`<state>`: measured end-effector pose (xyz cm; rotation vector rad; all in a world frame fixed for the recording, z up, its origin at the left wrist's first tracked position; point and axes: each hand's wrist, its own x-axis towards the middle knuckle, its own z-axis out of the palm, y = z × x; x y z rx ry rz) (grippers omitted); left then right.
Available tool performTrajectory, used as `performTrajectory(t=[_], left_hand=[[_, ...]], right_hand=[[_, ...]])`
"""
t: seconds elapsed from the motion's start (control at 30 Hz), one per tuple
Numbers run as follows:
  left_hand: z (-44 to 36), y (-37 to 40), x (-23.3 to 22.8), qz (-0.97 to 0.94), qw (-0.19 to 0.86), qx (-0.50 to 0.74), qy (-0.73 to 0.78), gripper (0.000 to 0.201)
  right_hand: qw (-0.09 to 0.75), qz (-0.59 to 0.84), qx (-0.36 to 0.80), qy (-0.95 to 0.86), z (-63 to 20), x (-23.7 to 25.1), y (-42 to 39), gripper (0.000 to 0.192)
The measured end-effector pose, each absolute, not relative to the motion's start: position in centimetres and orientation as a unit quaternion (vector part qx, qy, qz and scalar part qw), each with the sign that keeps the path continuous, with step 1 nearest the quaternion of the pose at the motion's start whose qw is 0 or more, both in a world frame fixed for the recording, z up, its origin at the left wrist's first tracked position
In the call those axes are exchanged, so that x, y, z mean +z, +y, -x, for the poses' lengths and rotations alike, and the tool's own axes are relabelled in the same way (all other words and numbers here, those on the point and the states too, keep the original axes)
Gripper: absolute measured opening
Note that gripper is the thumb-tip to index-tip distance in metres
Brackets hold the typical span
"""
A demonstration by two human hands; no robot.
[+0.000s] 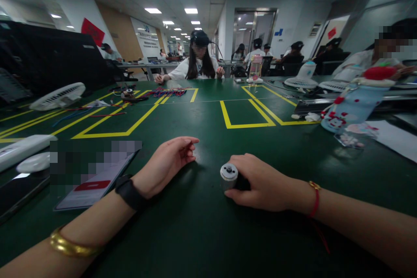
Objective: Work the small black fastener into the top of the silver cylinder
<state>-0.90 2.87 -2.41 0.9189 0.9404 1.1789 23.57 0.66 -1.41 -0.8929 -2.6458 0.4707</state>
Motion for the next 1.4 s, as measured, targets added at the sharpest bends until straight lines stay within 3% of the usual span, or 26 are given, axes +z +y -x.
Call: performTrajectory(t=[0.2,0.4,0.67,1.07,1.4], left_hand=[[0.4,2.3,-2.4,-0.458,0.595,0.5,0.431,0.016],[-1.2,0.2,-0.5,-0.685,0.48,0.368,0.406,0.026],[-2.5,-0.7,0.1,-0.776,0.358,0.32,0.409,0.018],[-1.9,-0.5,0.2,-0.734,0.394,0.37,0.41,0.017],[0.6,1.4,-0.7,-0.801,0.362,0.268,0.395,0.017]], right_hand=[[0.153,0.318,0.161,-0.922,-23.5,-1.4,0.6,0.023],[0.159,0.305,0.158,-0.925,-23.6,-1.7,0.8,0.023],[0.16,0.313,0.144,-0.925,-23.6,-2.2,0.9,0.027],[0.16,0.307,0.16,-0.925,-23.5,-1.9,0.8,0.024],[0.16,0.309,0.16,-0.924,-23.5,-1.7,0.7,0.023]])
